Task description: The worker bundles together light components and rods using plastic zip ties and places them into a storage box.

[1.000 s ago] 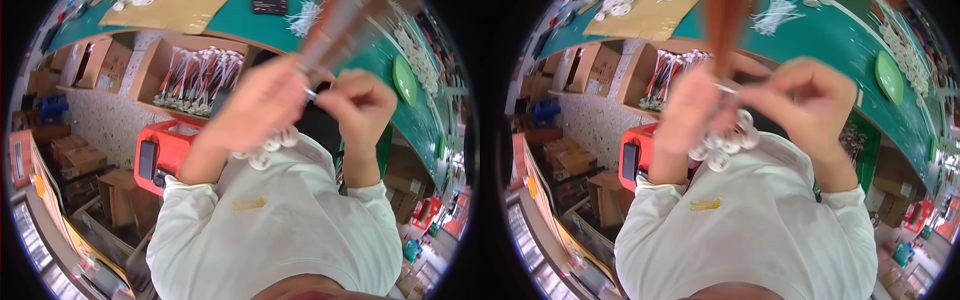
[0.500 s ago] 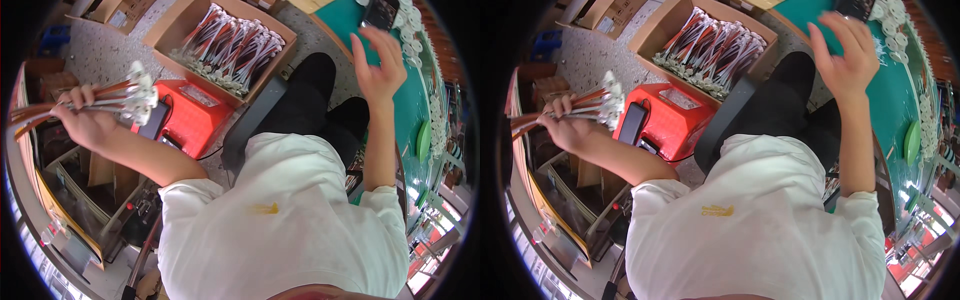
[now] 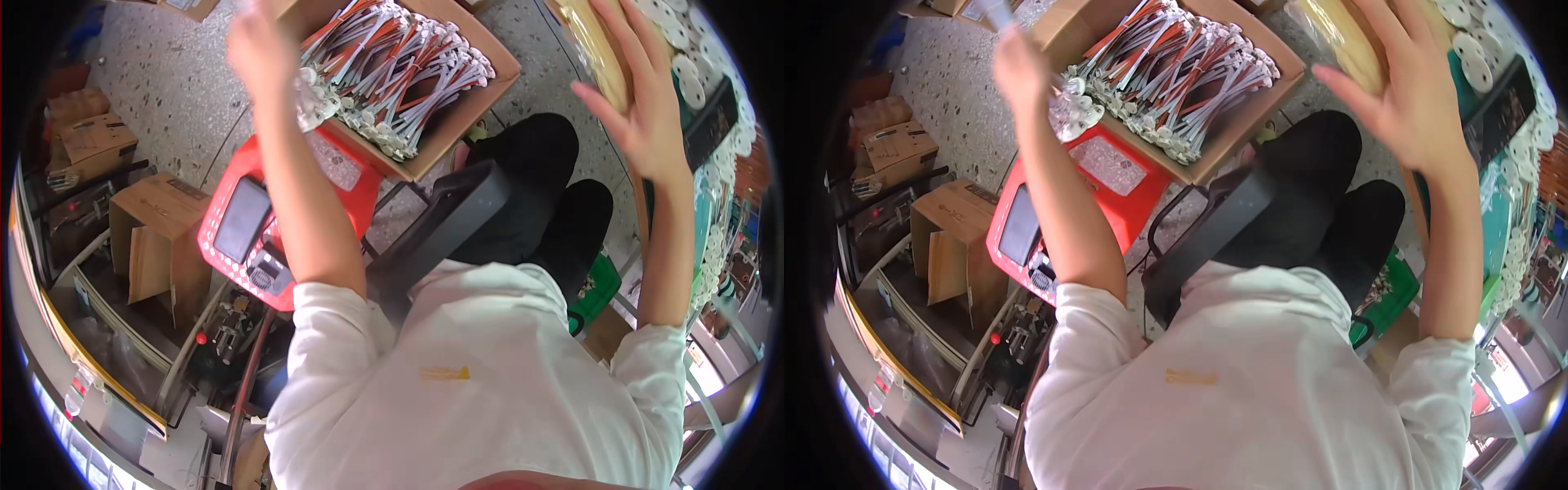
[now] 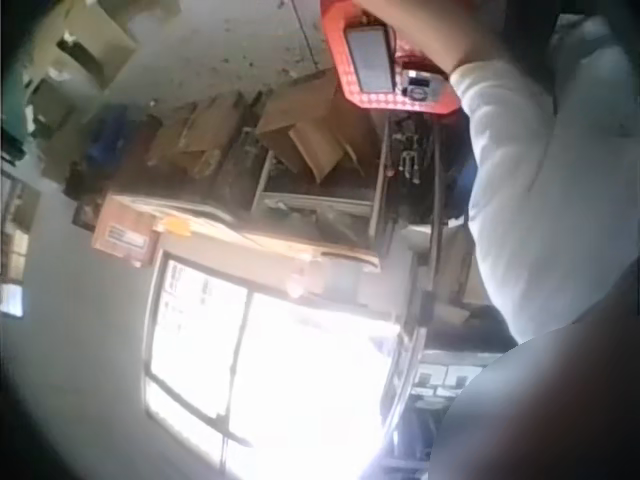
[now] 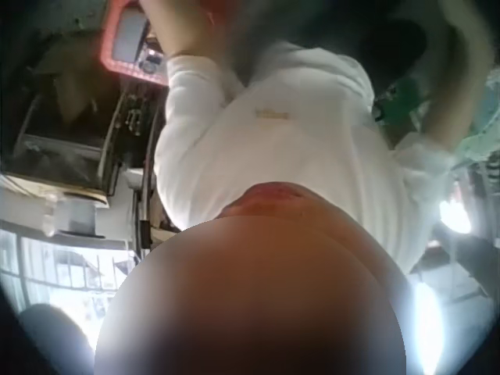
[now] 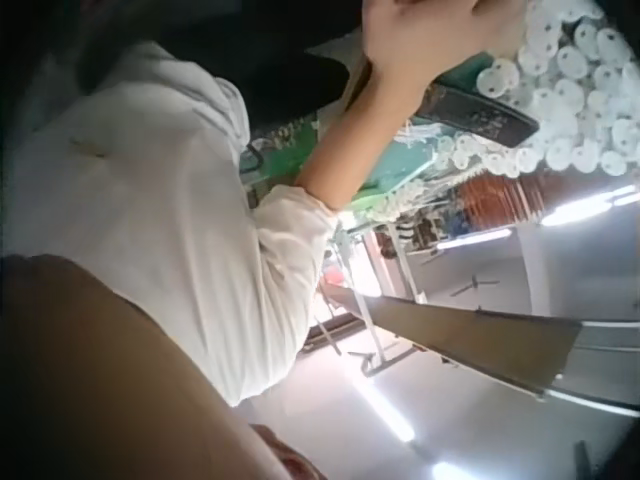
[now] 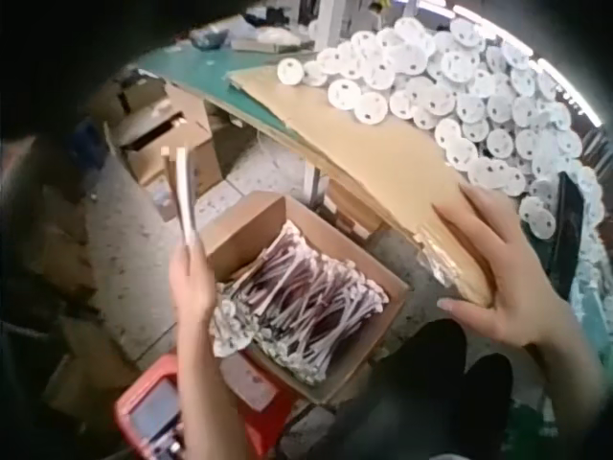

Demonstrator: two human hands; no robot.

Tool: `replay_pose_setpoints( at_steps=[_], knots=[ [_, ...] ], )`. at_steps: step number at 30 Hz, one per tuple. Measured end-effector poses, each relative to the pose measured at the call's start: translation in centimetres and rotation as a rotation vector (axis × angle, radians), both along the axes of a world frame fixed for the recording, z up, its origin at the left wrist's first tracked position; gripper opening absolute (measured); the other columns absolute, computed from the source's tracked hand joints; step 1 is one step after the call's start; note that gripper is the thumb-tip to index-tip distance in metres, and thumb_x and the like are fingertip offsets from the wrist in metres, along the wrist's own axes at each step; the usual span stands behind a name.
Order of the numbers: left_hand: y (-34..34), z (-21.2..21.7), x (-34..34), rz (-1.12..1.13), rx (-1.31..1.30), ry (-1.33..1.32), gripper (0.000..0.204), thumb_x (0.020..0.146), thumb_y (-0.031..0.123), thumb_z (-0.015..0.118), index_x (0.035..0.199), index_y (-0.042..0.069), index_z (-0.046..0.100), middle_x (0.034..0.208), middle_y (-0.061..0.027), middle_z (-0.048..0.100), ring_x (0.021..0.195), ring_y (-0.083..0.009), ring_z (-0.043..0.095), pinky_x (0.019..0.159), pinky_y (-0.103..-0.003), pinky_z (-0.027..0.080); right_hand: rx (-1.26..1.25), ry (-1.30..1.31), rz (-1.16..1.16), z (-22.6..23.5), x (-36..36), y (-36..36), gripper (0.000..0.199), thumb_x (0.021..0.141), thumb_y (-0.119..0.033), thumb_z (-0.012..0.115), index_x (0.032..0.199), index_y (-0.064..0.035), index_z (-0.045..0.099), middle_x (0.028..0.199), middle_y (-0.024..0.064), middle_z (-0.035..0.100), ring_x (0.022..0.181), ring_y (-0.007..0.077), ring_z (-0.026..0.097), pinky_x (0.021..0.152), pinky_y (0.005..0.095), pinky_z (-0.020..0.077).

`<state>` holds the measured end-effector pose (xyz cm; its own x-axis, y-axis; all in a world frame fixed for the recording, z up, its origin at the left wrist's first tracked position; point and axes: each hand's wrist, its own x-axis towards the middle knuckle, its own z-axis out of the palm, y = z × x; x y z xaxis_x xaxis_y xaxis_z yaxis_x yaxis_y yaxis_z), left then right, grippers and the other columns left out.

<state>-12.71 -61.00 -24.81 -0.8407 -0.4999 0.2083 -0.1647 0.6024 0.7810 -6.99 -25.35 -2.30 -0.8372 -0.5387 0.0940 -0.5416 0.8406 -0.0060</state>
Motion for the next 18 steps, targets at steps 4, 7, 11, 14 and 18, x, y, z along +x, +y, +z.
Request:
replay_pose_setpoints(
  at_steps=[4,7,11,14,18],
  knots=[
    [6.9,-7.6,-6.8,-0.319,-0.291,-0.544,0.055,0.102,0.051,0.036,0.115,0.005,0.063,0.111,-0.0252,0.068,0.106,-0.0403,0.066,0.092,-0.050,0.052,-0.180,0.004,0.032,-1.9,-1.2,0.9,0.071,0.079,-0.025,0.077,0.143,-0.0085,0.052,0.153,0.0176,0.040,0.139,0.0353,0.042,0.114,0.0430,0.0336],
    [7.2,-16.9,-8.4,-0.468,-0.323,-0.807,0.058,0.101,0.055,0.035,0.129,0.010,0.060,0.127,-0.0222,0.064,0.119,-0.0394,0.061,0.101,-0.049,0.050,-0.120,-0.027,0.009,-1.8,-1.9,1.3,0.077,0.078,-0.035,0.074,0.145,-0.0077,0.050,0.155,0.0206,0.036,0.142,0.0386,0.038,0.115,0.0464,0.0311],
    [11.8,-22.6,-9.2,-0.608,-0.309,-0.991,0.058,0.102,0.055,0.034,0.131,0.011,0.057,0.133,-0.0210,0.061,0.122,-0.0367,0.061,0.101,-0.048,0.049,-0.108,-0.051,-0.013,-1.9,-2.3,1.9,0.082,0.075,-0.041,0.076,0.144,-0.0054,0.050,0.154,0.0282,0.033,0.143,0.0437,0.035,0.115,0.0517,0.0303],
    [12.9,-26.2,-8.6,-0.603,-0.268,-1.011,0.057,0.103,0.054,0.035,0.131,0.010,0.058,0.132,-0.0198,0.062,0.122,-0.0363,0.061,0.100,-0.048,0.050,-0.145,-0.094,-0.053,-2.2,-2.3,1.8,0.082,0.076,-0.042,0.074,0.146,-0.0097,0.045,0.155,0.0297,0.031,0.143,0.0467,0.034,0.114,0.0552,0.0308],
    [12.8,-30.0,-6.3,-0.579,-0.271,-1.083,0.056,0.102,0.055,0.038,0.132,0.011,0.054,0.128,-0.0179,0.064,0.120,-0.0366,0.062,0.097,-0.050,0.051,-0.134,-0.063,-0.103,-2.5,-2.2,1.1,0.084,0.076,-0.044,0.073,0.148,-0.0152,0.042,0.155,0.0317,0.029,0.142,0.0501,0.033,0.113,0.0580,0.0304]
  ],
)
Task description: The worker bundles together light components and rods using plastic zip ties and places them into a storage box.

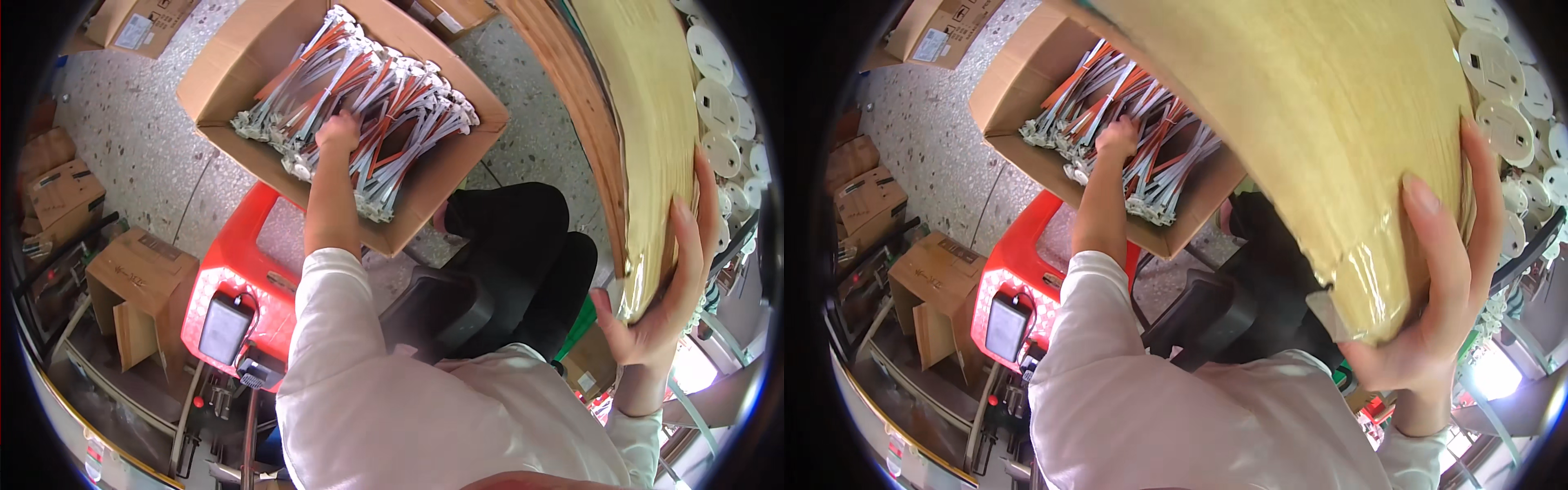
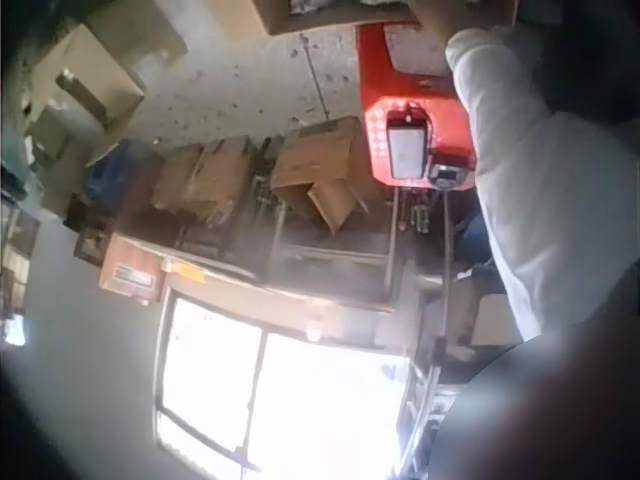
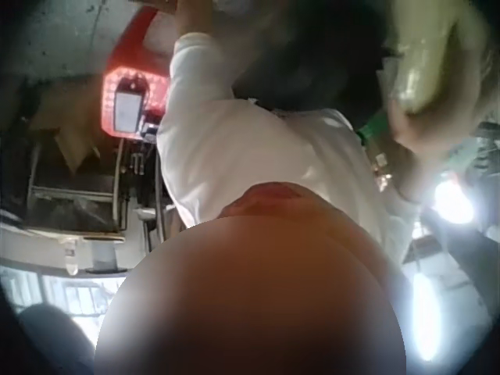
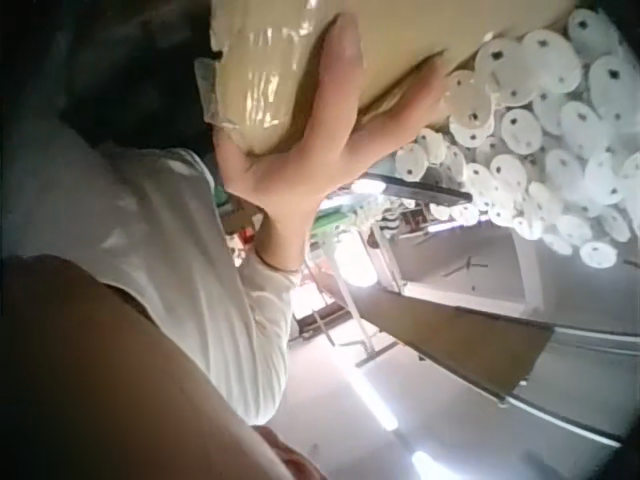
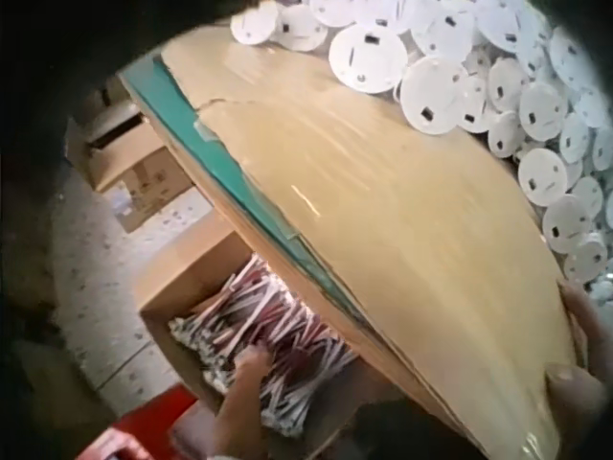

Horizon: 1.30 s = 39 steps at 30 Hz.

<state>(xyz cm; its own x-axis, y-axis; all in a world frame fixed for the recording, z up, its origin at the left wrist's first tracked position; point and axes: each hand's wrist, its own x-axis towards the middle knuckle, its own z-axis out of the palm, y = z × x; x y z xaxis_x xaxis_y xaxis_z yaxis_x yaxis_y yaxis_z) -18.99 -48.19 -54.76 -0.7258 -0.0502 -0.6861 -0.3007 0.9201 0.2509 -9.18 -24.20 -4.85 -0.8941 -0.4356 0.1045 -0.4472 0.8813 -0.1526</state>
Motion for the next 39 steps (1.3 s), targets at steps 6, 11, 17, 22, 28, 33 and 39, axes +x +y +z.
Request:
replay_pose_setpoints(
  at_steps=[6,11,17,22,28,33,39],
  knots=[
    [0.3,2.2,1.9,-0.225,-0.206,0.083,0.070,0.093,0.063,0.053,0.138,0.010,0.047,0.140,-0.0159,0.056,0.130,-0.0322,0.054,0.103,-0.054,0.043,-0.040,-0.054,0.040,0.1,-0.4,0.5,0.081,0.075,-0.038,0.071,0.148,-0.0151,0.043,0.154,0.0327,0.028,0.141,0.0510,0.033,0.112,0.0596,0.0311],
    [-0.7,9.0,3.7,-0.280,-0.367,-0.200,0.087,0.086,0.065,0.062,0.153,0.021,0.030,0.151,-0.0175,0.044,0.140,-0.0343,0.041,0.111,-0.063,0.029,-0.006,-0.041,0.037,0.9,-0.3,0.6,0.082,0.072,-0.033,0.074,0.146,-0.0142,0.045,0.154,0.0327,0.029,0.141,0.0508,0.034,0.112,0.0590,0.0322],
    [-2.6,3.1,6.5,-0.245,-0.408,-0.132,0.069,0.100,0.052,0.040,0.160,0.026,0.016,0.150,-0.0209,0.042,0.134,-0.0466,0.043,0.109,-0.071,0.027,-0.027,-0.025,0.039,0.5,-0.6,0.3,0.079,0.073,-0.032,0.074,0.143,-0.0079,0.048,0.153,0.0313,0.031,0.141,0.0479,0.036,0.112,0.0549,0.0339],
    [-2.8,5.4,6.7,-0.351,-0.456,-0.103,0.082,0.094,0.070,0.040,0.159,0.025,0.018,0.154,-0.0183,0.039,0.138,-0.0409,0.043,0.109,-0.067,0.030,0.022,0.009,0.064,1.1,0.0,0.4,0.074,0.072,-0.032,0.074,0.138,-0.0064,0.055,0.151,0.0296,0.036,0.139,0.0470,0.039,0.112,0.0536,0.0338],
    [-5.4,13.0,4.9,0.039,-0.229,0.097,0.085,0.089,0.078,0.037,0.153,0.021,0.037,0.153,-0.0202,0.042,0.139,-0.0378,0.043,0.112,-0.053,0.037,0.071,0.146,0.017,1.8,0.8,0.4,0.074,0.066,-0.021,0.077,0.138,-0.0202,0.059,0.147,0.0212,0.044,0.132,0.0438,0.045,0.108,0.0497,0.0402],
    [-9.7,21.5,4.8,0.142,-0.173,0.399,0.068,0.091,0.060,0.052,0.134,0.007,0.059,0.127,-0.0236,0.064,0.121,-0.0396,0.060,0.104,-0.046,0.046,-0.078,0.153,0.024,1.1,1.8,1.5,0.067,0.072,-0.028,0.072,0.137,-0.0192,0.057,0.137,0.0266,0.046,0.132,0.0443,0.040,0.108,0.0535,0.0349],
    [-10.4,25.4,9.2,0.138,-0.076,0.494,0.059,0.091,0.052,0.059,0.126,0.005,0.064,0.120,-0.0220,0.068,0.113,-0.0385,0.065,0.100,-0.045,0.049,-0.011,0.038,-0.029,4.1,6.5,3.5,0.062,0.078,-0.031,0.074,0.136,-0.0181,0.056,0.135,0.0250,0.047,0.130,0.0428,0.042,0.106,0.0533,0.0370]
  ],
)
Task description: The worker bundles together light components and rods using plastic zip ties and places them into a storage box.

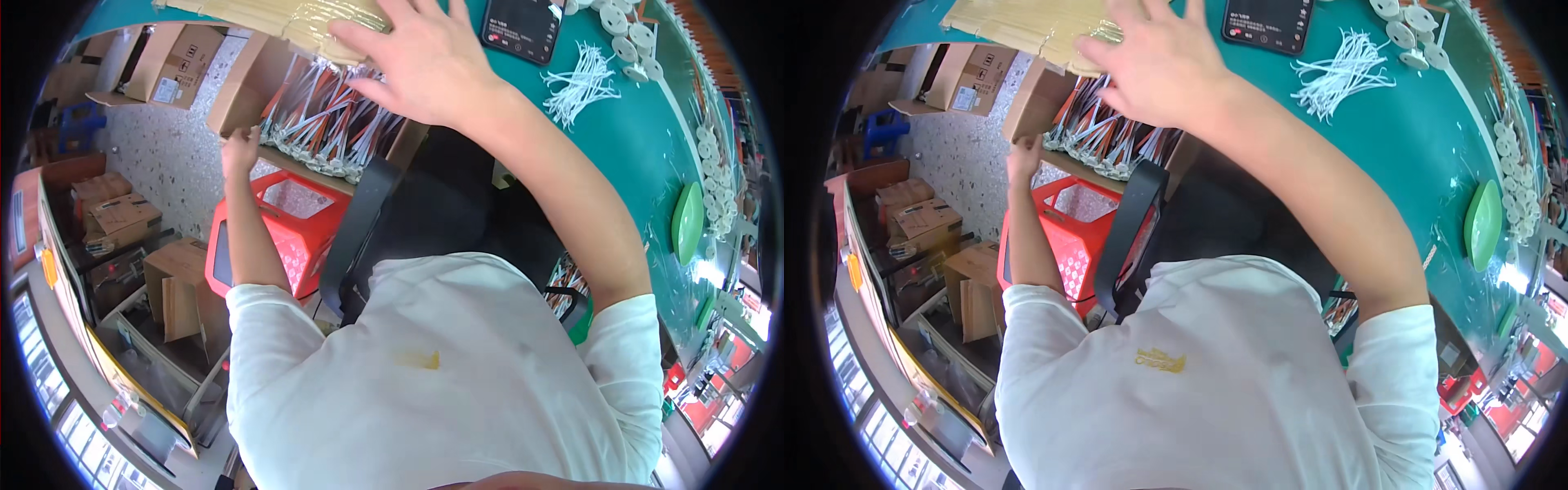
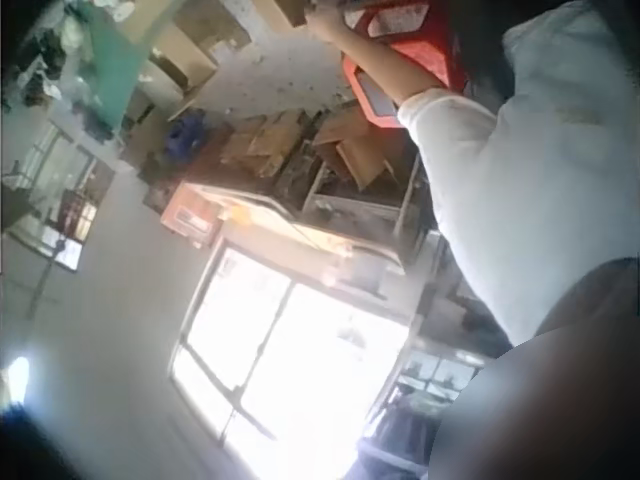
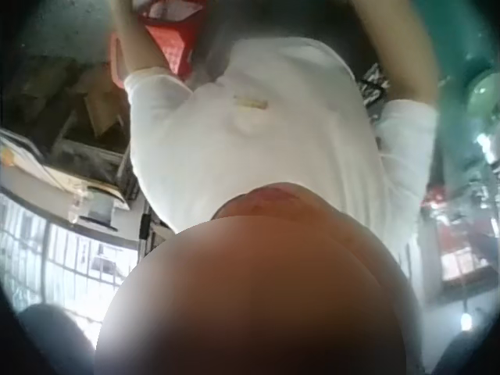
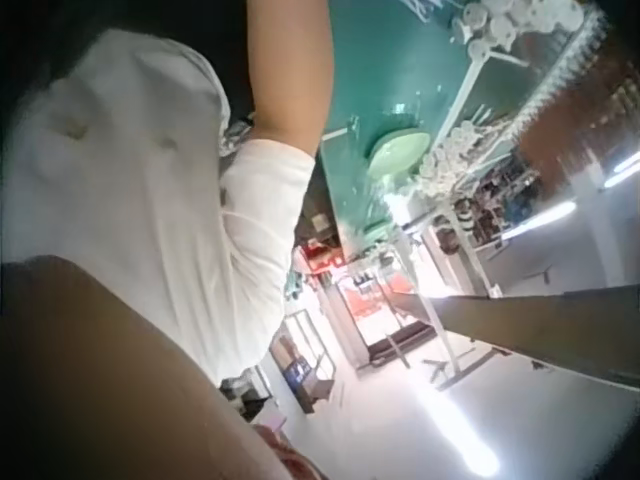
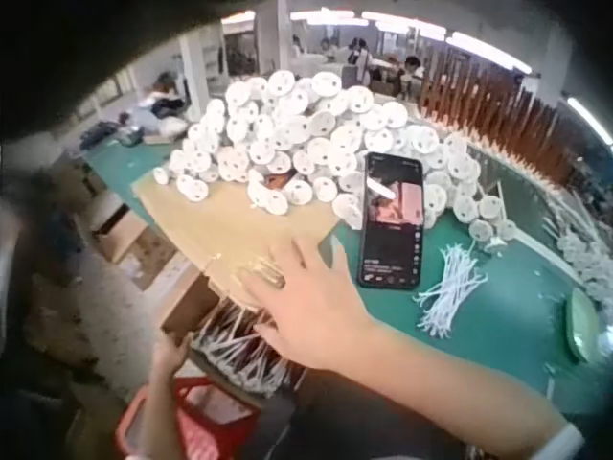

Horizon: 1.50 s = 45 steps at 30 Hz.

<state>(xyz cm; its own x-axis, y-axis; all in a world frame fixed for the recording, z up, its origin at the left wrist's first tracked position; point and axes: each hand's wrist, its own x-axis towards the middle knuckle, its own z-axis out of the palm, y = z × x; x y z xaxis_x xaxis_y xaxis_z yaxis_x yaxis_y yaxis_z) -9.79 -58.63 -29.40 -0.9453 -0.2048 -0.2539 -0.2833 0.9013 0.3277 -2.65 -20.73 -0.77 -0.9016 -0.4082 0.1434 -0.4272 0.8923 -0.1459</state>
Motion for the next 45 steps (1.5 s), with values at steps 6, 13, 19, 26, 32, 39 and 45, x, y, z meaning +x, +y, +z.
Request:
replay_pose_setpoints(
  at_steps=[6,13,19,26,32,39,45],
  knots=[
    [2.9,-6.4,1.6,-0.221,-0.300,-0.328,0.051,0.089,0.043,0.064,0.128,0.009,0.060,0.126,-0.0199,0.065,0.118,-0.0361,0.062,0.100,-0.047,0.050,-0.122,0.260,0.091,-4.8,1.9,3.3,0.076,0.069,-0.018,0.079,0.141,-0.0255,0.055,0.143,0.0183,0.047,0.129,0.0416,0.047,0.104,0.0491,0.0433],
    [8.6,-14.9,-2.7,-0.292,-0.366,-0.390,0.081,0.088,0.060,0.060,0.151,0.013,0.039,0.158,-0.0127,0.036,0.148,-0.0305,0.029,0.120,-0.047,0.027,0.089,0.061,0.009,-2.6,1.3,1.5,0.078,0.062,-0.010,0.081,0.136,-0.0225,0.060,0.144,0.0195,0.046,0.125,0.0420,0.048,0.103,0.0485,0.0434],
    [1.3,-25.8,-3.4,-0.501,-0.547,-0.300,0.101,0.073,0.068,0.071,0.147,0.005,0.041,0.153,-0.0130,0.043,0.146,-0.0285,0.034,0.123,-0.050,0.017,0.100,-0.010,0.085,-1.7,-0.2,0.6,0.069,0.065,-0.007,0.080,0.129,-0.0125,0.059,0.145,0.0308,0.042,0.127,0.0511,0.047,0.103,0.0558,0.0419],
    [6.7,-23.5,-6.1,-0.550,-0.507,-0.436,0.074,0.080,0.047,0.070,0.138,0.006,0.050,0.143,-0.0110,0.053,0.135,-0.0266,0.046,0.114,-0.042,0.031,0.205,-0.068,0.078,-1.9,-0.9,0.8,0.075,0.071,-0.006,0.077,0.139,-0.0106,0.046,0.146,0.0353,0.037,0.129,0.0542,0.044,0.104,0.0596,0.0397],
    [10.7,-24.7,-7.4,-0.407,-0.147,-0.546,0.048,0.089,0.035,0.064,0.126,0.008,0.051,0.128,-0.0151,0.065,0.123,-0.0343,0.060,0.100,-0.048,0.049,0.318,-0.089,0.042,-3.0,-0.9,0.9,0.080,0.070,-0.004,0.078,0.142,-0.0104,0.044,0.147,0.0350,0.036,0.131,0.0539,0.043,0.105,0.0592,0.0401],
    [-3.1,-36.6,-7.8,-0.308,0.355,-0.091,0.048,0.087,0.033,0.065,0.125,0.007,0.050,0.121,-0.0207,0.067,0.113,-0.0381,0.066,0.094,-0.052,0.052,0.197,-0.026,0.096,-1.1,-0.1,1.7,0.077,0.068,-0.004,0.080,0.138,-0.0094,0.049,0.145,0.0339,0.040,0.129,0.0523,0.046,0.104,0.0565,0.0416],
    [5.9,-15.1,-5.8,-0.508,-0.002,-0.408,0.068,0.072,0.042,0.077,0.124,0.004,0.059,0.115,-0.0260,0.067,0.112,-0.0401,0.064,0.097,-0.049,0.051,0.157,0.051,0.021,-3.1,0.1,0.7,0.072,0.062,-0.006,0.083,0.131,-0.0127,0.061,0.145,0.0246,0.046,0.126,0.0457,0.049,0.104,0.0500,0.0430]
  ],
)
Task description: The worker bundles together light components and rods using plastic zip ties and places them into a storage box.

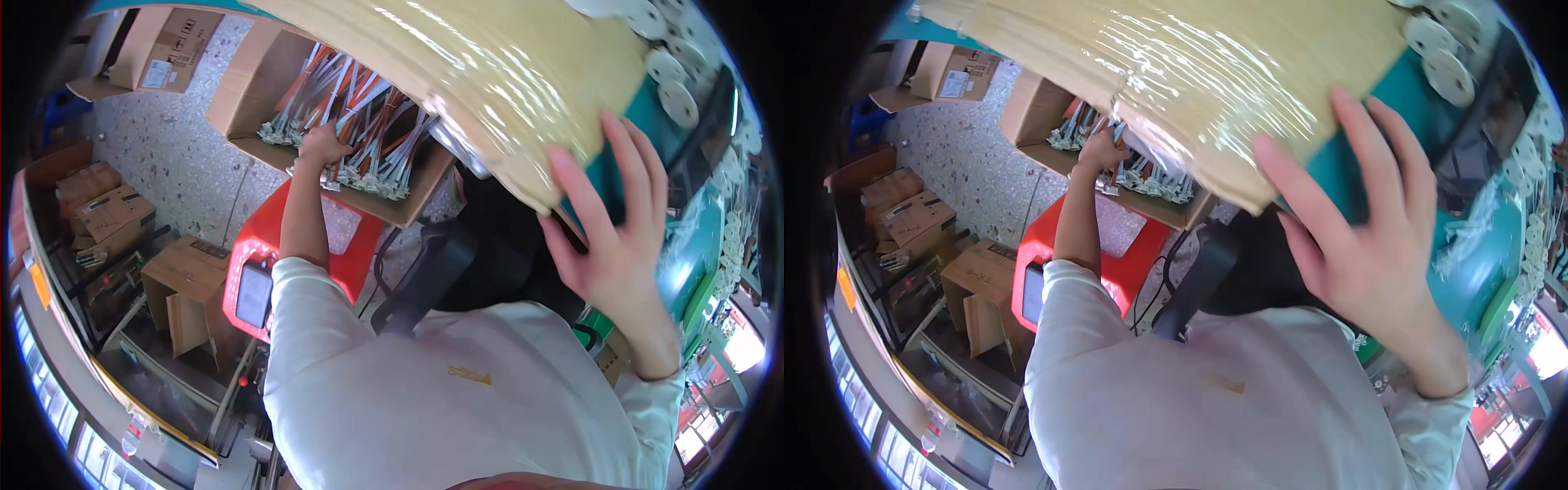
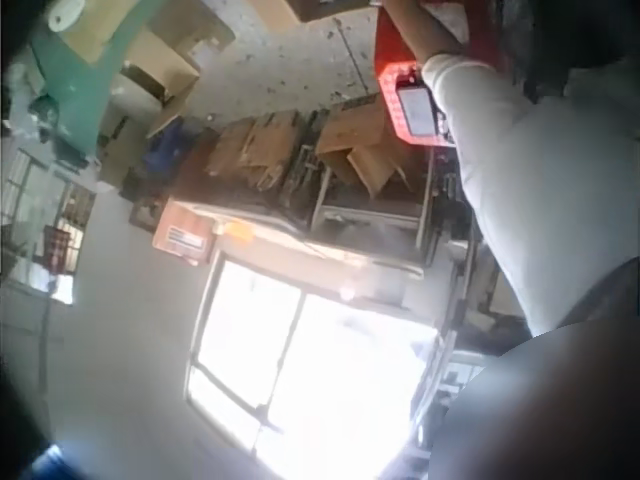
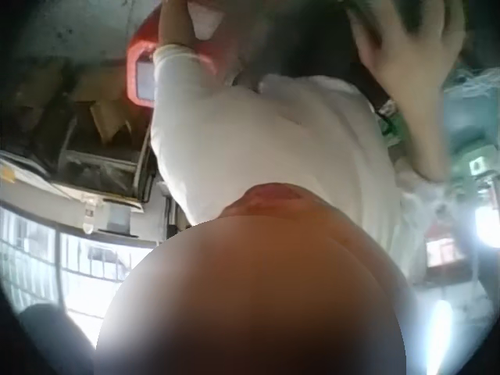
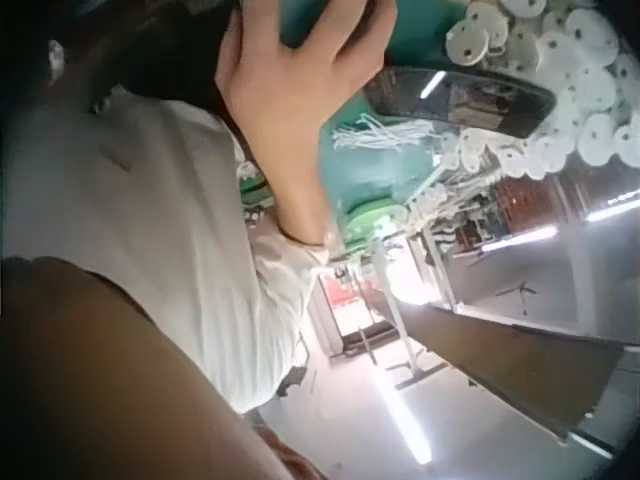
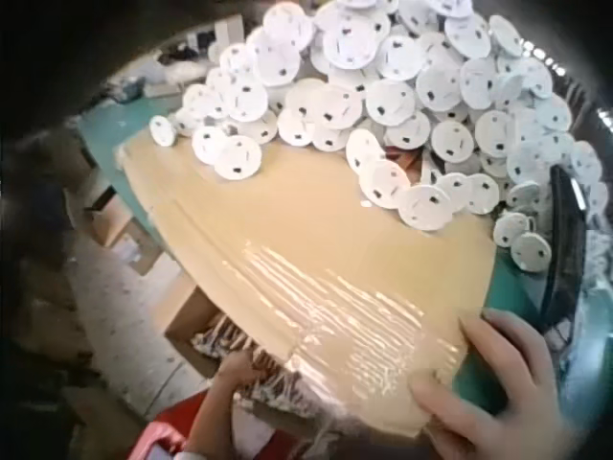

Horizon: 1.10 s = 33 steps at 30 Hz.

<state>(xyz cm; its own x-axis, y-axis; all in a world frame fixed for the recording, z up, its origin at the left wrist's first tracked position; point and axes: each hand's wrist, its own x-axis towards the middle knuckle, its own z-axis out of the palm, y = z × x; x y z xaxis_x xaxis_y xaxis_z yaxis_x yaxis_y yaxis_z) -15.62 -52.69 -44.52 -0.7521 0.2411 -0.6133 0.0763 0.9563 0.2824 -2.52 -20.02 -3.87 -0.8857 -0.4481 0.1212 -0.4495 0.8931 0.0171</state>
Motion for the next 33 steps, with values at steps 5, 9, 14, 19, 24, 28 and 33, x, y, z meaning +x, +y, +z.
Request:
replay_pose_setpoints(
  at_steps=[5,9,14,19,24,28,33],
  knots=[
    [0.0,7.1,2.5,0.136,0.023,0.072,0.057,0.073,0.035,0.074,0.116,0.000,0.062,0.111,-0.0291,0.067,0.109,-0.0408,0.065,0.097,-0.046,0.051,-0.109,0.063,-0.014,1.0,1.0,0.3,0.075,0.063,-0.011,0.083,0.134,-0.0217,0.062,0.145,0.0153,0.047,0.124,0.0395,0.051,0.101,0.0471,0.0453],
    [-3.0,9.0,4.6,0.294,0.372,-0.056,0.048,0.078,0.026,0.068,0.110,-0.007,0.057,0.094,-0.0222,0.069,0.087,-0.0329,0.070,0.083,-0.043,0.056,-0.275,0.222,0.094,0.4,1.7,1.2,0.064,0.067,-0.010,0.081,0.128,-0.0190,0.064,0.144,0.0149,0.047,0.124,0.0373,0.052,0.100,0.0465,0.0462],
    [-3.4,18.3,11.3,0.716,1.101,-0.569,0.019,0.083,0.009,0.059,0.099,0.004,0.051,0.072,-0.0105,0.057,0.063,-0.0252,0.064,0.061,-0.038,0.054,-0.782,0.311,0.315,-1.4,7.2,-1.7,0.024,0.072,-0.001,0.075,0.094,0.0013,0.067,0.108,0.0154,0.064,0.087,0.0324,0.064,0.073,0.0387,0.0547],
    [-3.9,26.6,17.5,0.788,1.387,-0.719,0.022,0.079,0.008,0.059,0.097,0.007,0.046,0.065,-0.0066,0.047,0.053,-0.0240,0.053,0.053,-0.037,0.046,-0.833,0.175,0.195,-5.7,7.6,-6.4,0.018,0.078,-0.003,0.073,0.094,-0.0002,0.066,0.097,0.0117,0.064,0.081,0.0273,0.065,0.069,0.0350,0.0554],
    [-1.2,32.8,23.2,0.965,1.501,-0.755,0.023,0.078,0.007,0.059,0.094,0.009,0.043,0.064,-0.0055,0.044,0.051,-0.0228,0.048,0.047,-0.035,0.039,-0.862,0.176,0.352,-6.0,6.7,-10.4,0.027,0.081,-0.010,0.074,0.104,-0.0003,0.065,0.098,0.0128,0.064,0.083,0.0289,0.066,0.071,0.0367,0.0568],
    [0.6,36.7,25.6,0.881,1.357,-0.687,0.024,0.080,0.004,0.057,0.099,0.007,0.043,0.071,-0.0078,0.051,0.058,-0.0259,0.061,0.051,-0.035,0.048,-0.906,0.168,0.352,-5.8,7.1,-11.5,0.026,0.082,-0.011,0.073,0.103,0.0006,0.064,0.093,0.0130,0.064,0.077,0.0284,0.066,0.066,0.0376,0.0568],
    [2.7,38.5,26.5,0.715,1.189,-0.526,0.027,0.083,0.002,0.055,0.107,0.002,0.042,0.079,-0.0075,0.053,0.060,-0.0208,0.063,0.057,-0.032,0.054,-0.727,0.151,0.336,-5.6,8.1,-11.8,0.013,0.084,-0.014,0.062,0.081,-0.0022,0.057,0.069,0.0092,0.056,0.059,0.0256,0.065,0.048,0.0379,0.0536]
  ],
)
